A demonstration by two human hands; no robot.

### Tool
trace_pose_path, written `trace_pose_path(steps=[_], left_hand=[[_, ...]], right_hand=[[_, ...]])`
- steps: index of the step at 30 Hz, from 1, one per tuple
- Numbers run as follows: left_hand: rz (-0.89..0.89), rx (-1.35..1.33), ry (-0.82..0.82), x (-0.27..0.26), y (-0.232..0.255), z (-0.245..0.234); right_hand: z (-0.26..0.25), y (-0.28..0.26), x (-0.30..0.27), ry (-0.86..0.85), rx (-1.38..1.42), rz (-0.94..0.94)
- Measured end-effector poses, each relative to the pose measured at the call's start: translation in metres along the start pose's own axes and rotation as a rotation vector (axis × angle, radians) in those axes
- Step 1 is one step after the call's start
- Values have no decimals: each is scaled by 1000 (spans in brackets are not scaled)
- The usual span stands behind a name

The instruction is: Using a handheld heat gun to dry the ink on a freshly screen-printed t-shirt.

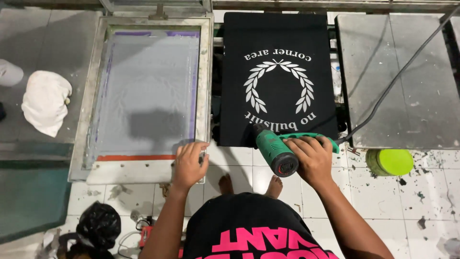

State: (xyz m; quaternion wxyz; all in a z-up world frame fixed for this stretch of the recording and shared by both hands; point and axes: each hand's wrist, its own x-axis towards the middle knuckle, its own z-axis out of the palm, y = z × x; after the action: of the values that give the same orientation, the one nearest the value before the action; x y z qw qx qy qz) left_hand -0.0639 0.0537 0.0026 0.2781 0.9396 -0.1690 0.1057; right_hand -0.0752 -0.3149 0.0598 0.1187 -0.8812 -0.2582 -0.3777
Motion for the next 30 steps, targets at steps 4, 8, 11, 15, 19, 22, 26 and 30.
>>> trace_pose_path(steps=[4,8,11,15,19,22,26,30], left_hand=[[77,-8,-54,0,-23,2],[101,-50,-121,5,-28,-8],[107,-59,-128,9,-31,-9],[88,-63,-152,9,-30,-7],[99,-67,-193,15,-26,-8],[116,-70,-193,22,-24,-4],[118,-45,-175,32,-13,1],[82,-43,-162,39,-2,12]], right_hand=[[9,-15,10,-8,-54,13],[14,-29,23,-2,-79,32],[12,-35,32,-14,-82,26],[-2,-38,35,-40,-86,14],[-29,-34,25,-81,-92,49],[-51,-25,14,-102,-129,75],[-82,-7,-5,-180,-182,123],[-106,26,-32,-206,-214,153]])
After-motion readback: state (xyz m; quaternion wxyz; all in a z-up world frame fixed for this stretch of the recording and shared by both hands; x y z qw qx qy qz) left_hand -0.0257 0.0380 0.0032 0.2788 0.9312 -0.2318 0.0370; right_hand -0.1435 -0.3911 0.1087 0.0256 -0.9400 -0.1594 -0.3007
